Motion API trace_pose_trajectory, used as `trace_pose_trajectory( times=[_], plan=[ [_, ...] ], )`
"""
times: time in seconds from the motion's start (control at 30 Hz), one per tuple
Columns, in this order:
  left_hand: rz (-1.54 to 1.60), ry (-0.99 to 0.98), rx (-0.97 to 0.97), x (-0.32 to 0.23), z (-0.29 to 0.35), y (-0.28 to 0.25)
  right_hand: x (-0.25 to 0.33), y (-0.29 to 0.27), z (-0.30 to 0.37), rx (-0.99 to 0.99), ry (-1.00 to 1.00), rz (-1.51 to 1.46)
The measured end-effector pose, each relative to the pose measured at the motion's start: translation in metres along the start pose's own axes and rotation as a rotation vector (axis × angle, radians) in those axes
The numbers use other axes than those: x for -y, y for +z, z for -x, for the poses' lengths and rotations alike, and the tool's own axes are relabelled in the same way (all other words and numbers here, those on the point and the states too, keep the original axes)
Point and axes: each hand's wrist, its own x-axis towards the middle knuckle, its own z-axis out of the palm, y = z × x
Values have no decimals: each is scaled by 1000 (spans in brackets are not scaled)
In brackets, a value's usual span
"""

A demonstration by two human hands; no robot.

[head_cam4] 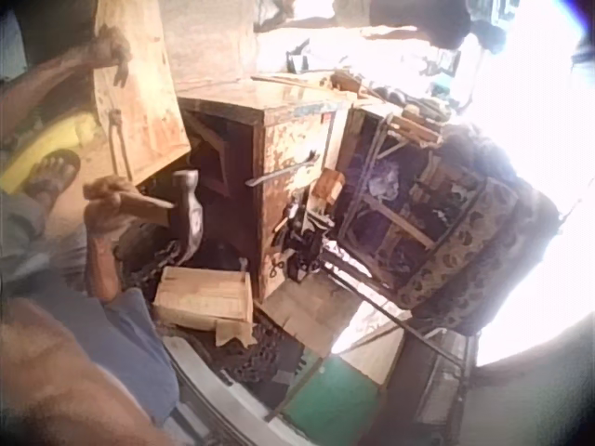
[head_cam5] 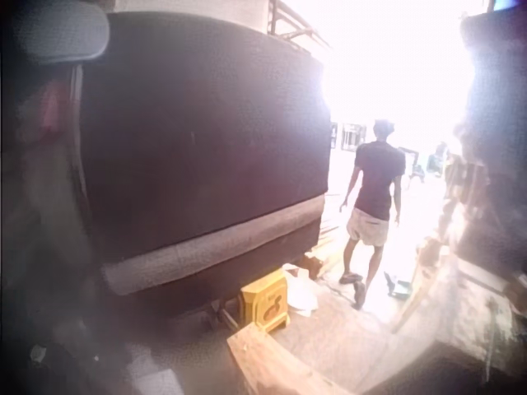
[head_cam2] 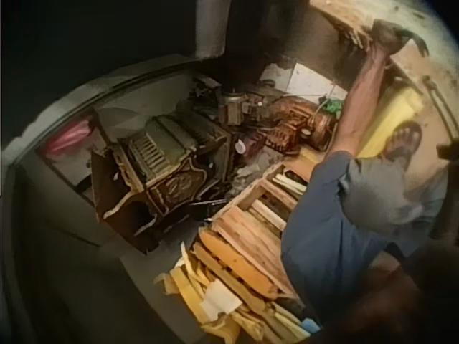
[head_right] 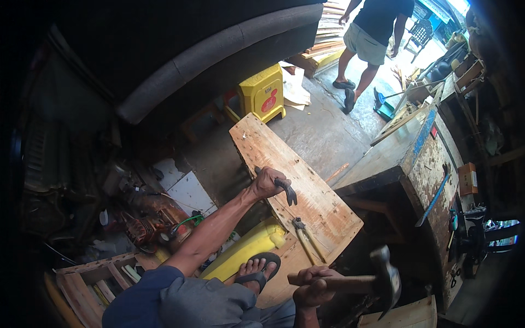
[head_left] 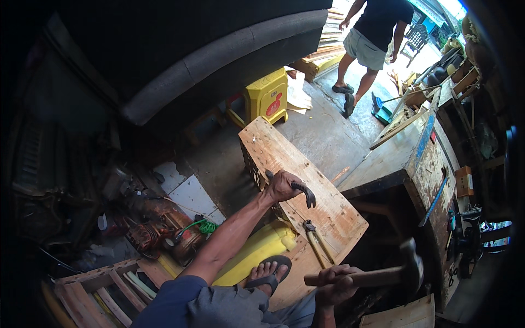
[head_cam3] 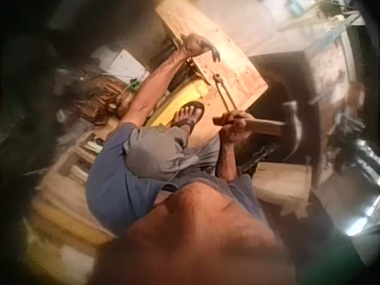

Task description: The person uses a hammer and a metal pry bar to remove nails from a wooden slatted frame. They repeatedly strike the pry bar with the hammer to extract fasteners from the wood.

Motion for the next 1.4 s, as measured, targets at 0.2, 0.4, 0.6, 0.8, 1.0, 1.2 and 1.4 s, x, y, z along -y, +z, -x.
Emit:
trace_pose_trajectory(
  times=[0.2,0.4,0.6,0.8,1.0,1.2,1.4],
  plan=[
    [-8,31,5,11,5,1,13,7,-1,214,285,417],
    [-31,12,20,8,-1,-2,-12,-2,-9,337,421,844],
    [19,-73,102,-10,2,-10,72,22,-41,57,-174,-181],
    [-154,-94,168,5,14,-1,57,2,-56,531,186,1016],
    [-151,-150,230,-8,1,0,37,-1,-55,619,15,1183],
    [-37,-122,143,6,-1,-2,67,8,-48,356,103,658],
    [-102,-52,84,6,6,6,79,9,-55,622,199,1088]
  ],
)
